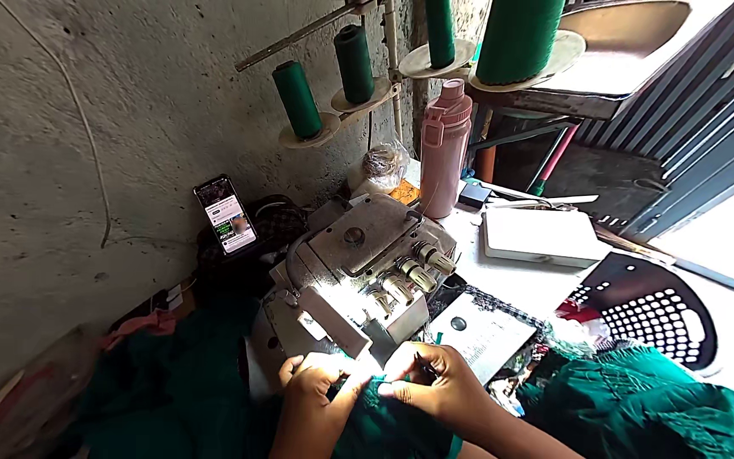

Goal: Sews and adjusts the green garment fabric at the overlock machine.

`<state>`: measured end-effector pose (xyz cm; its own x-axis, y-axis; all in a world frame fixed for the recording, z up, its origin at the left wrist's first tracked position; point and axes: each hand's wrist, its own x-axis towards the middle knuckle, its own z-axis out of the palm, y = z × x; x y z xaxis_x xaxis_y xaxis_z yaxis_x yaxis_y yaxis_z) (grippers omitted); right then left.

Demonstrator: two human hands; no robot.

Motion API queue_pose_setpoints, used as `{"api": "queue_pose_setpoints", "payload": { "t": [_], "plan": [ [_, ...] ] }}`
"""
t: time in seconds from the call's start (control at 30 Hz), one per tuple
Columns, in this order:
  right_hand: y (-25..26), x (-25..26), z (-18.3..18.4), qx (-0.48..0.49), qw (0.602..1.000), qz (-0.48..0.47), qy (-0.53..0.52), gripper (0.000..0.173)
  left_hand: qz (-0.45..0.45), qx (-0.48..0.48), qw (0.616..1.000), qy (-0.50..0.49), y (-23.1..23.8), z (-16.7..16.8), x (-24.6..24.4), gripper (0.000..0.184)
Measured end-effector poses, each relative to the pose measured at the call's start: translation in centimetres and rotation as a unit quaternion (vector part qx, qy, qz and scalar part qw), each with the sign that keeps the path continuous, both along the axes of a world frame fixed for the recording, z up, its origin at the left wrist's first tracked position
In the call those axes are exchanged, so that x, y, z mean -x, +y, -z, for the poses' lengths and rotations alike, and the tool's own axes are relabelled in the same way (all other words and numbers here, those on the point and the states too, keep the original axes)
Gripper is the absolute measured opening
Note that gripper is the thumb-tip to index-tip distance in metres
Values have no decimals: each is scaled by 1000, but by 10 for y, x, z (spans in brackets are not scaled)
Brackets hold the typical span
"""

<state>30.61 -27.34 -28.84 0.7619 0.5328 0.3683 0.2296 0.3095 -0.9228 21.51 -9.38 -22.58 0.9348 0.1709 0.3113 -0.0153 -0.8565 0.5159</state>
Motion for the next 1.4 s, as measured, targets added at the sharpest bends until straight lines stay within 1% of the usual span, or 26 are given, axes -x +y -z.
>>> {"api": "queue_pose_setpoints", "payload": {
  "t": [0.23, 0.43, 0.53, 0.6, 0.63, 0.7, 0.73, 0.83, 0.9, 1.07, 1.13, 1.2, 1.3, 1.4],
  "plan": [
    [1, 2, 1, -21, 1000, 16, 14, 9, 43, 23, 997, 56, -1, -3, 4, 20],
    [3, 0, 2, -19, 999, 24, 33, 9, 40, 40, 997, 46, -4, 0, 10, 23],
    [4, 0, 3, -20, 999, 21, 28, 9, 5, 25, 999, 29, -13, 2, 13, 26],
    [5, 0, 2, -14, 1000, 22, 14, 10, -31, -5, 1000, 1, -19, 6, 13, 20],
    [4, 0, 2, -1, 1000, 18, 9, 12, -43, -13, 999, -2, -22, 6, 14, 18],
    [2, -2, -1, 37, 999, -3, 1, 23, -64, -24, 998, -3, -27, 5, 14, 17],
    [1, -4, -2, 57, 998, -15, -8, 25, -73, -34, 997, -1, -30, 4, 15, 17],
    [0, -7, -2, 87, 995, -27, -47, 17, -107, -80, 991, -10, -36, 4, 13, 19],
    [0, -6, -1, 90, 994, -13, -54, 16, -129, -110, 985, -16, -40, 4, 14, 20],
    [4, -1, -2, 118, 991, 19, -65, 17, -158, -144, 976, 28, -49, -2, 25, 22],
    [9, 0, 0, 146, 984, 58, -84, 19, -180, -164, 970, 10, -48, 2, 20, 20],
    [16, 1, 2, 187, 968, 117, -117, 20, -200, -181, 963, -16, -44, 8, 12, 19],
    [25, 0, 6, 215, 953, 160, -145, 20, -221, -172, 960, -25, -36, 16, 4, 21],
    [29, 0, 5, 212, 960, 150, -108, 18, -230, -134, 964, -16, -31, 21, 2, 22]
  ]
}}
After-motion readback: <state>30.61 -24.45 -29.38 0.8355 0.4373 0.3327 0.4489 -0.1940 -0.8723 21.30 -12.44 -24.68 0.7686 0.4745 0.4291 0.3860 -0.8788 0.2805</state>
